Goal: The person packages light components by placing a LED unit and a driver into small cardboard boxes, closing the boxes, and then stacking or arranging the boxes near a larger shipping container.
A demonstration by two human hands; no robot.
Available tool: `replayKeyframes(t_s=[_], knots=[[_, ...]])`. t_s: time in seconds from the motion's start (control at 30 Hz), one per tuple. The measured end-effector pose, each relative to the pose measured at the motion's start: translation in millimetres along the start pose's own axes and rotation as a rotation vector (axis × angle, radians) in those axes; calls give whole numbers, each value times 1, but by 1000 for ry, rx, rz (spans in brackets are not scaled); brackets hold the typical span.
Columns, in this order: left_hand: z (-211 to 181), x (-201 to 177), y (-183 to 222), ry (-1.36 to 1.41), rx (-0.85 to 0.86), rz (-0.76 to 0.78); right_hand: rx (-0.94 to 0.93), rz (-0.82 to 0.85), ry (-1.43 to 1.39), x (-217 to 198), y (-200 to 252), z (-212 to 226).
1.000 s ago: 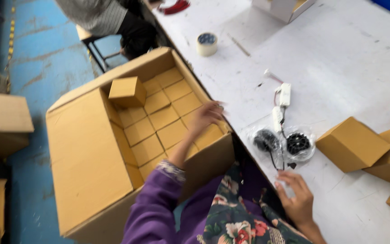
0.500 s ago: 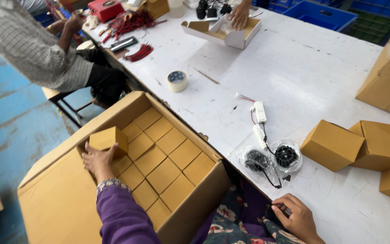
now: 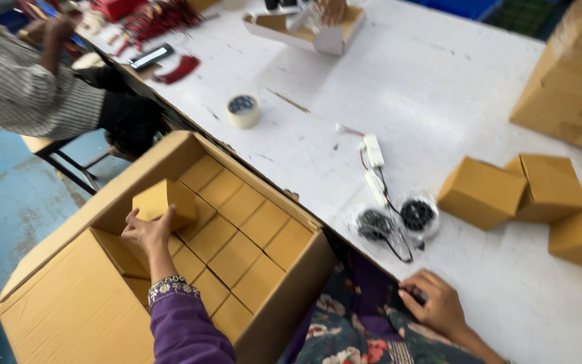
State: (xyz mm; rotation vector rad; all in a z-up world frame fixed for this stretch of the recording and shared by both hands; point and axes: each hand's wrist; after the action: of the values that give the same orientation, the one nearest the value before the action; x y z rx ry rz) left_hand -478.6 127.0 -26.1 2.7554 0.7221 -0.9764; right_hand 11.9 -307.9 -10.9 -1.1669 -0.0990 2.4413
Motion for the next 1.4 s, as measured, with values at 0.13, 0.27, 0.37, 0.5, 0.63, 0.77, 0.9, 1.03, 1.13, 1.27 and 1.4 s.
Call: replayKeyframes(t_s=[0.13,0.27,0.37,0.5,0.63,0.77,0.9,1.03,1.13,1.27,1.4], knots=[[-34,18,52,533,41,273,-58,-18,-25,-1,0,-6],[-76,13,138,841,288,685,-47,-38,-238,-3,6,-3],[-111,-6,210,707,352,1029,-119,-127,-378,-13,2,20],[-147,-13,312,554,865,1063,-497,-393,-366,-47,3,56],[-174,8,399,559,761,1022,-547,-451,6,-83,6,76],[-178,15,456,554,810,1001,-357,-359,95,-90,9,70],[-169,10,438,390,752,1064,-165,-345,-75,-101,12,26],[-131,-4,382,-243,903,428,-164,-367,-455,-106,17,-20],[-90,-6,362,-499,768,220,-186,-411,-587,-109,16,-40],[-51,13,356,-607,742,154,-94,-368,-1034,-101,5,-62],[-37,30,351,-557,711,139,174,-214,-1533,-97,-3,-97]])
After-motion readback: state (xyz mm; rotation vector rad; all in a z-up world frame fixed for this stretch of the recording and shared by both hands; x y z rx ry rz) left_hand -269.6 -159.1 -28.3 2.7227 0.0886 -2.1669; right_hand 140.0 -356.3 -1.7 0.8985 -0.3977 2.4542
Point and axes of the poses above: each hand's wrist, its own y-axis away from the middle knuckle, its own x-axis out of the palm, z = x × y, and after that the axes turned 1 degree about x, right-handed
